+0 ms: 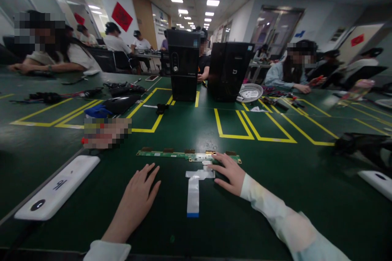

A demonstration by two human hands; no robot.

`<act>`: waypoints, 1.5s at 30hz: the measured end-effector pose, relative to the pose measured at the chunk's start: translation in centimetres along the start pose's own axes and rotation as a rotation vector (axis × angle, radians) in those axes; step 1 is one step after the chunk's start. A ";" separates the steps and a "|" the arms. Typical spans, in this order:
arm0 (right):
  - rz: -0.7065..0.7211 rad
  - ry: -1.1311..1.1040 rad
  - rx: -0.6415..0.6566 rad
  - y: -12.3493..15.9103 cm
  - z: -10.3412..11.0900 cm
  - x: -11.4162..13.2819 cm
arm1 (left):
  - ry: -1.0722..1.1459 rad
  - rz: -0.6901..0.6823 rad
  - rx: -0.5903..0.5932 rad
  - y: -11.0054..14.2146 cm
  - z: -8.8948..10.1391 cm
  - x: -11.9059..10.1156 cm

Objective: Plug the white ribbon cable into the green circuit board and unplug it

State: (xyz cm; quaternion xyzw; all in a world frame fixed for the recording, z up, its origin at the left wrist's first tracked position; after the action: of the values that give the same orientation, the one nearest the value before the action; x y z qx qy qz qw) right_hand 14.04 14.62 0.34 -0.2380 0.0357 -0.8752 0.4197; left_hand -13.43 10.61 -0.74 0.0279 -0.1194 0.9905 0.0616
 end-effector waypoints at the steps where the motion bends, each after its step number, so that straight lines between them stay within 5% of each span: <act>1: 0.001 -0.010 0.012 -0.2 -0.1 0.3 | 0.002 0.001 0.008 0.0 -0.1 0.1; 15: -0.049 -0.013 0.093 1.2 -0.4 0.4 | 0.000 0.014 0.045 0.1 0.2 -0.1; 23: -0.186 0.096 -0.040 11.0 2.4 -2.6 | -0.017 -0.009 0.016 0.1 -0.1 -0.1; 33: -0.621 0.378 -0.255 26.7 6.8 -9.2 | 0.002 -0.015 0.003 0.1 -0.8 0.5; 45: -1.202 0.508 -0.326 30.2 10.2 -13.7 | -0.020 -0.025 -0.003 0.2 -0.9 0.4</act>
State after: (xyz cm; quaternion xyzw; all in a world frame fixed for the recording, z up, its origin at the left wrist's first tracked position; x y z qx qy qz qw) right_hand 47.58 6.82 -3.88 -0.0636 0.1265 -0.9688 -0.2033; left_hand -13.90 10.72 -1.66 0.0393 -0.1209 0.9892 0.0730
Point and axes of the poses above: each hand's wrist, its own y-axis away from the middle knuckle, its own z-axis out of the back of the hand, x = y × z, the point moved 9 cm from there along -y, towards the middle knuckle, and after that the axes turned 14 degrees about -y, right-handed, at the moved point
